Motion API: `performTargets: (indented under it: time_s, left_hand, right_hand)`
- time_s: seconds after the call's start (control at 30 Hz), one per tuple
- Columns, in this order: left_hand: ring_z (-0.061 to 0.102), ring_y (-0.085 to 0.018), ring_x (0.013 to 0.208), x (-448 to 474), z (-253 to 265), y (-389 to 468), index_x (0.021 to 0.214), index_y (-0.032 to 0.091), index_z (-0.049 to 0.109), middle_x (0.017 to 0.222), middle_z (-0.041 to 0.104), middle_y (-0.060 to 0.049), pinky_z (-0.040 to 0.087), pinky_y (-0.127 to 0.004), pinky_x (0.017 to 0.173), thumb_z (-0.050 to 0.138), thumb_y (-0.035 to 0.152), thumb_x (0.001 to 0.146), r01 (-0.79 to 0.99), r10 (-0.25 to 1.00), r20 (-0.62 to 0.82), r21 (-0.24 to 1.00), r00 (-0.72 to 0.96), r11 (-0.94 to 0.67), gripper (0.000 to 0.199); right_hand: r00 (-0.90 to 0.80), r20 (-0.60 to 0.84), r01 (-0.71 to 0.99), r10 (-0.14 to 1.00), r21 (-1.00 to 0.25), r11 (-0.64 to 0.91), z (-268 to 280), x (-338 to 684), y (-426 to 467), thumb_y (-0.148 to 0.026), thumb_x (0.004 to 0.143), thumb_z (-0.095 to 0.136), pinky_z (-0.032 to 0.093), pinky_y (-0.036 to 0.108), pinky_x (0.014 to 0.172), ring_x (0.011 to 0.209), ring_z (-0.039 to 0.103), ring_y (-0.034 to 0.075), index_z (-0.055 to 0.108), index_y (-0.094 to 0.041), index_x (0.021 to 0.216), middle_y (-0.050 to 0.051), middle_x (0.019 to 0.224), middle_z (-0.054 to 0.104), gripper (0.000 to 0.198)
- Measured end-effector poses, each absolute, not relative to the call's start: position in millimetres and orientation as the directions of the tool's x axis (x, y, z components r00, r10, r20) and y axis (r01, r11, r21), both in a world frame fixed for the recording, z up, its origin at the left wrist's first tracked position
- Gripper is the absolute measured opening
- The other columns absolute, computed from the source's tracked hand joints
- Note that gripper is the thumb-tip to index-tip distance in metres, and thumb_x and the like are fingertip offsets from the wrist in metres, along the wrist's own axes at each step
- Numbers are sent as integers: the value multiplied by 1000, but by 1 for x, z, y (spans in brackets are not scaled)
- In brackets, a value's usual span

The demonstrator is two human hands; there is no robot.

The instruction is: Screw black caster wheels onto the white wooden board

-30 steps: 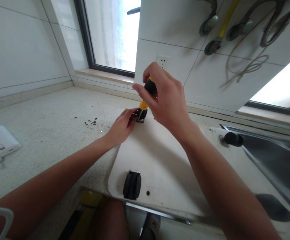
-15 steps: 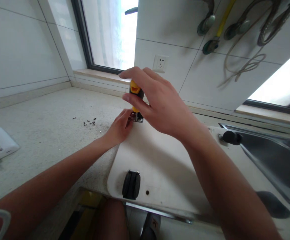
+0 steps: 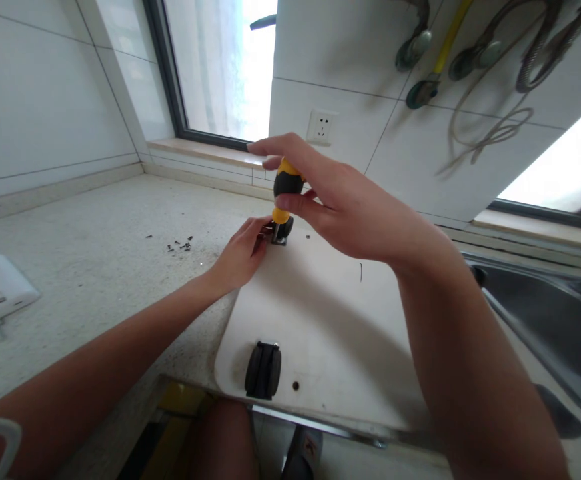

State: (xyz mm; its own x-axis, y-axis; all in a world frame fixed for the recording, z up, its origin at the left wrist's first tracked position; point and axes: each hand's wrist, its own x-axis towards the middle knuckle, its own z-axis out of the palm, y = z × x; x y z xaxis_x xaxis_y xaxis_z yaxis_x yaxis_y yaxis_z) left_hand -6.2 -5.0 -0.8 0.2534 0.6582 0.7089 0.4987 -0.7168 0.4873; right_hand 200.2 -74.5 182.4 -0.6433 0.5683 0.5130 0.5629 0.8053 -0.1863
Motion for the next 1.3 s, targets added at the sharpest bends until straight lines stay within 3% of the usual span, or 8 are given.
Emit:
performTargets:
  time_s: [0.1, 0.23, 0.47, 0.57, 0.73, 0.93, 1.03, 1.3]
  left_hand:
    - [76, -23, 114, -7, -1, -5, 135, 21, 63, 126, 72, -10, 63, -46, 109, 54, 6, 98, 503, 659, 706, 484, 259, -716, 42]
    - [74, -23, 113, -7, 3, -7, 131, 21, 64, 123, 71, -10, 63, -44, 106, 53, 6, 98, 500, 657, 703, 480, 272, -721, 38]
    - [73, -23, 110, -6, 4, -9, 130, 19, 64, 123, 72, -11, 63, -43, 103, 53, 7, 99, 525, 675, 691, 487, 257, -698, 34]
    - [74, -22, 111, -6, 2, -7, 129, 20, 64, 125, 72, -11, 62, -42, 105, 53, 5, 98, 524, 668, 695, 478, 265, -705, 36]
    - [73, -23, 112, -6, 4, -8, 130, 20, 63, 124, 72, -10, 62, -43, 105, 52, 5, 98, 516, 665, 696, 478, 271, -711, 36]
    - [71, -24, 107, -6, 3, -7, 121, 19, 64, 118, 71, -11, 62, -42, 98, 52, 8, 99, 552, 663, 697, 450, 274, -702, 28]
    - [71, -24, 113, -7, 5, -8, 122, 19, 65, 121, 70, -11, 62, -42, 104, 51, 10, 102, 535, 644, 704, 435, 300, -724, 26]
    - [68, -24, 126, -7, 7, -9, 135, 18, 66, 133, 69, -13, 58, -44, 117, 51, 10, 104, 540, 660, 679, 441, 321, -717, 35]
  right_hand:
    - [-565, 542, 638, 622, -192, 746, 183, 199, -74, -28, 104, 66, 53, 42, 89, 102, 70, 27, 62, -36, 135, 3, 120, 78, 32]
    - [-378, 660, 781, 649, -149, 607, 166, 178, -70, -51, 105, 69, 48, 39, 80, 87, 66, 26, 62, -29, 120, 5, 96, 74, 28]
    - [-623, 583, 503, 521, -212, 838, 173, 188, -68, -29, 110, 55, 52, 37, 101, 121, 66, 24, 56, -28, 134, 6, 135, 72, 24]
    - [-631, 574, 447, 521, -280, 850, 174, 194, -61, -30, 108, 57, 54, 36, 96, 110, 68, 22, 59, -29, 131, 4, 126, 73, 23]
    - [-405, 702, 616, 586, -265, 742, 160, 178, -58, -41, 107, 65, 51, 38, 89, 92, 65, 22, 62, -26, 116, 4, 104, 72, 18]
    - [-658, 567, 401, 495, -293, 868, 175, 187, -69, -27, 105, 60, 55, 43, 107, 126, 66, 25, 62, -30, 137, 6, 141, 71, 33]
    - [-697, 526, 353, 486, -339, 872, 178, 194, -65, -26, 104, 59, 58, 44, 106, 127, 67, 26, 61, -31, 143, 6, 137, 71, 39]
    - [-326, 776, 609, 540, -264, 747, 152, 177, -46, -48, 105, 70, 52, 36, 88, 97, 62, 22, 62, -26, 113, 5, 104, 68, 25]
